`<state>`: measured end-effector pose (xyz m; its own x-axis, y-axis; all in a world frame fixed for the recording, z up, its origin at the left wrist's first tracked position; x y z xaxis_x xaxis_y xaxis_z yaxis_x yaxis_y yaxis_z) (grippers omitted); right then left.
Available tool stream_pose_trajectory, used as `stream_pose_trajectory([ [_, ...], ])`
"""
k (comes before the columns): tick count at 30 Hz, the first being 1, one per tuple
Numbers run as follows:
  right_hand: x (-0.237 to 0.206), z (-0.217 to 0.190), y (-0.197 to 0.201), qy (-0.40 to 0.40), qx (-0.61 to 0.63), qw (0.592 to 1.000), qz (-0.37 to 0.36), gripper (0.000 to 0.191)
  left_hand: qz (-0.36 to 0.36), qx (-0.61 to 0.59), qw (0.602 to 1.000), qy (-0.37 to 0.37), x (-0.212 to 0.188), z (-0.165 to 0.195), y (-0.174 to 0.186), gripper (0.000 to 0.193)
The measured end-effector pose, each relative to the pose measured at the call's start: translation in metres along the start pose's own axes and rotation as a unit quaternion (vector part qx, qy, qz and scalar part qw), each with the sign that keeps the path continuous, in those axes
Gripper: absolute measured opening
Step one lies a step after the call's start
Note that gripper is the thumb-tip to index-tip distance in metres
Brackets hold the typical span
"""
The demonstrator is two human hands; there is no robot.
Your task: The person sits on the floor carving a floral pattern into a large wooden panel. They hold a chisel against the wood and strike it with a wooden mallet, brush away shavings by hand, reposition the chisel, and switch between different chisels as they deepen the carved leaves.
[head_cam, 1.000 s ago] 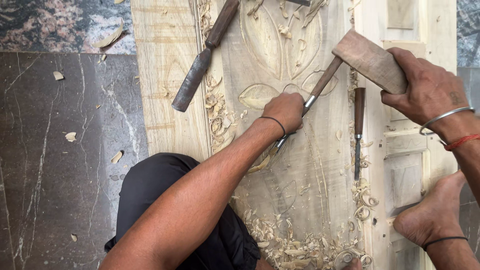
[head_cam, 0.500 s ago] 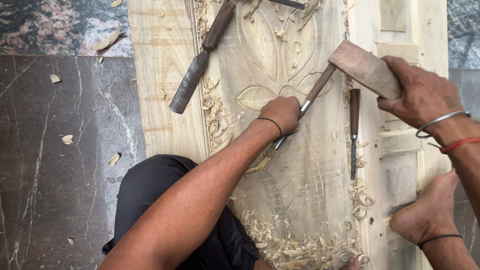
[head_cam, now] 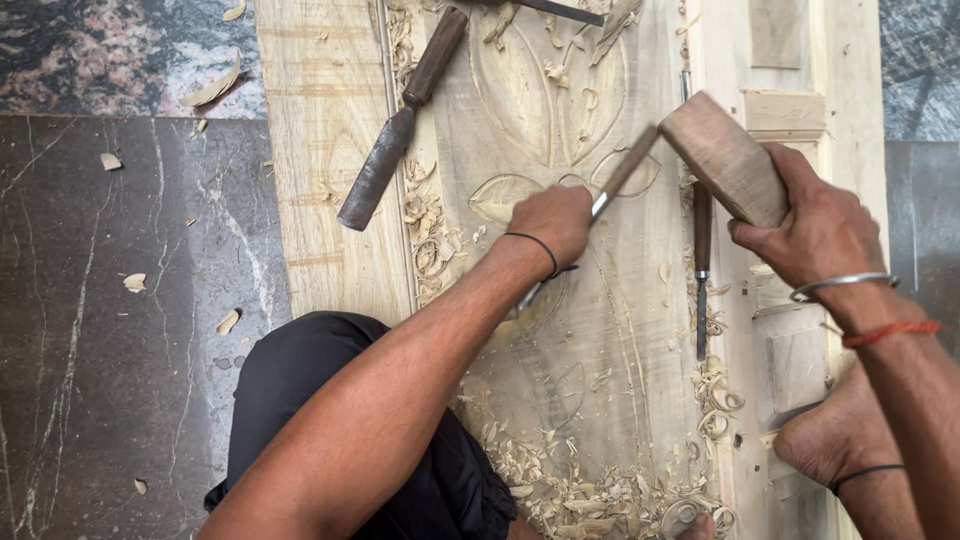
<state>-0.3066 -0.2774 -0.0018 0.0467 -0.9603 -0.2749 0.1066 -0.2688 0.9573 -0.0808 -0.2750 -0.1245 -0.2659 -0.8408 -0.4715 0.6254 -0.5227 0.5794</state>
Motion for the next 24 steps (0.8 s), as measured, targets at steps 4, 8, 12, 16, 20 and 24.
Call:
stream_pose_trajectory([
  [4,-0.053,-0.016,-0.006,0.031,0.197,0.967,0.157,0.086,0.212,-0.096,0.972,-0.035,-0.008,0.004,0.073,0.011],
  [8,-0.108,-0.022,-0.078,-0.144,0.286,0.947,0.021,0.086,0.255,-0.243,0.935,-0.048,-0.014,-0.005,0.102,0.019],
  [12,-0.134,-0.047,-0.097,-0.079,0.212,0.973,0.055,0.069,0.203,-0.23,0.949,-0.075,-0.017,0.003,0.085,0.024],
  [16,-0.144,-0.056,-0.098,-0.054,0.129,0.985,0.102,0.07,0.203,-0.235,0.945,-0.105,-0.02,0.006,0.083,0.022],
  [20,-0.146,-0.054,-0.11,-0.109,0.102,0.987,0.059,0.066,0.18,-0.277,0.937,-0.111,-0.02,0.004,0.088,0.016],
  [24,-0.148,-0.056,-0.107,-0.102,0.155,0.973,0.14,0.066,0.109,-0.283,0.947,-0.105,-0.019,0.009,0.077,0.011],
])
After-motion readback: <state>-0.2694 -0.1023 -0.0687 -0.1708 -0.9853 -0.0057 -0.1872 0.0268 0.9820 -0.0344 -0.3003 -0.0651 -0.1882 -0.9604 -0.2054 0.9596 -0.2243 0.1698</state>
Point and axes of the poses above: each hand's wrist, its own x-axis towards the middle knuckle, its own y-axis out of the back of the hand, z = x × y, the point moved 8 cm from there along x, towards the middle knuckle, and after that the axes turned 8 degrees about y, right-handed, at the moved point
